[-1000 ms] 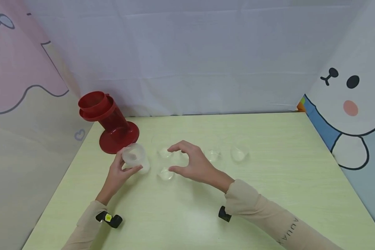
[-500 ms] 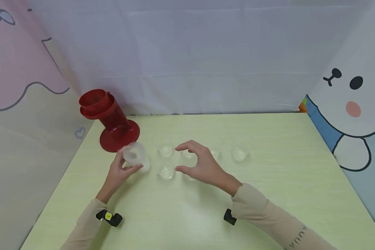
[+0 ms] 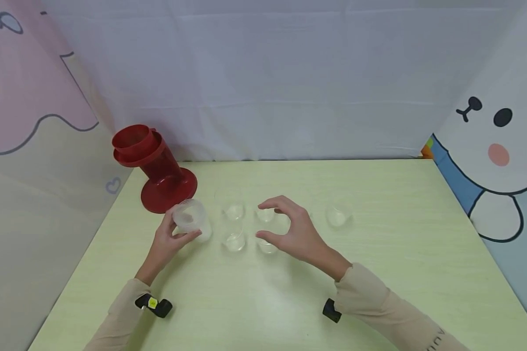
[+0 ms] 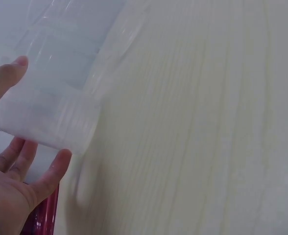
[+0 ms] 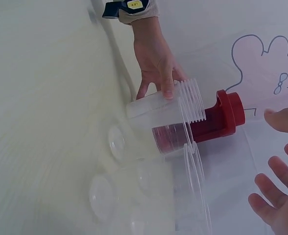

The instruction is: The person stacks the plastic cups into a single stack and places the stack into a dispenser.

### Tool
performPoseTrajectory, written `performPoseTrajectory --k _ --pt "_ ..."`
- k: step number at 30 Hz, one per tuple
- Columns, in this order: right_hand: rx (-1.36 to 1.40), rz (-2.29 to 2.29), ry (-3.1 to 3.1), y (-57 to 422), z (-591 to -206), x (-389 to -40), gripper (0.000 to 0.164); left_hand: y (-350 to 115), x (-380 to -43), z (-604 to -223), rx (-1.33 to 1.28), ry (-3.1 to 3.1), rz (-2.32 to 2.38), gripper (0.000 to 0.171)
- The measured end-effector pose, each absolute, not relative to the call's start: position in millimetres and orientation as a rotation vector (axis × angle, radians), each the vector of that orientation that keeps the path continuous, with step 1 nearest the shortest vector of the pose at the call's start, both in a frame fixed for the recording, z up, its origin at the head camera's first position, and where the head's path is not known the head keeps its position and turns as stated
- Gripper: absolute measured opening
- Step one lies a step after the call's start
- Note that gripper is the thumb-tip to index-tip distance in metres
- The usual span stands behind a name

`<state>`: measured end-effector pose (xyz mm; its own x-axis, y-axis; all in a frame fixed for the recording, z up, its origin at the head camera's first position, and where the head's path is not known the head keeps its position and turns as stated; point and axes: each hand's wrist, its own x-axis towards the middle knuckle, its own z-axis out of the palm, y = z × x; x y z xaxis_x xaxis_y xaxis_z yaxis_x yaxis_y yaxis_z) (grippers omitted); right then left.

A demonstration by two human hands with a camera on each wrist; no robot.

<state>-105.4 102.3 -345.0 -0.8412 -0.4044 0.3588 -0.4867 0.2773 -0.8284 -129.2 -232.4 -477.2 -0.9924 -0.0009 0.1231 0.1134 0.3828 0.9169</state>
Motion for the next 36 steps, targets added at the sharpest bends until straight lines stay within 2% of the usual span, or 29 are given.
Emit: performPoseTrajectory --k 11,24,30,36 --pt "0.792 1.587 -2.435 122 -380 -116 0.047 -232 -128 -478 -0.103 -2.528 -1.674 0.081" --pt "0.723 1.516 -2.419 137 -388 -111 0.049 -232 -129 -476 -0.097 -2.537 -1.682 0.081" --pt "0.697 1.488 -2.4 141 -395 -110 0.053 -225 -122 -458 -0.075 -2.555 -1.715 0.081" --pt "0.712 1.486 -2.412 147 -399 -106 0.049 -219 -116 -443 -0.073 -2.571 -1.698 0.079"
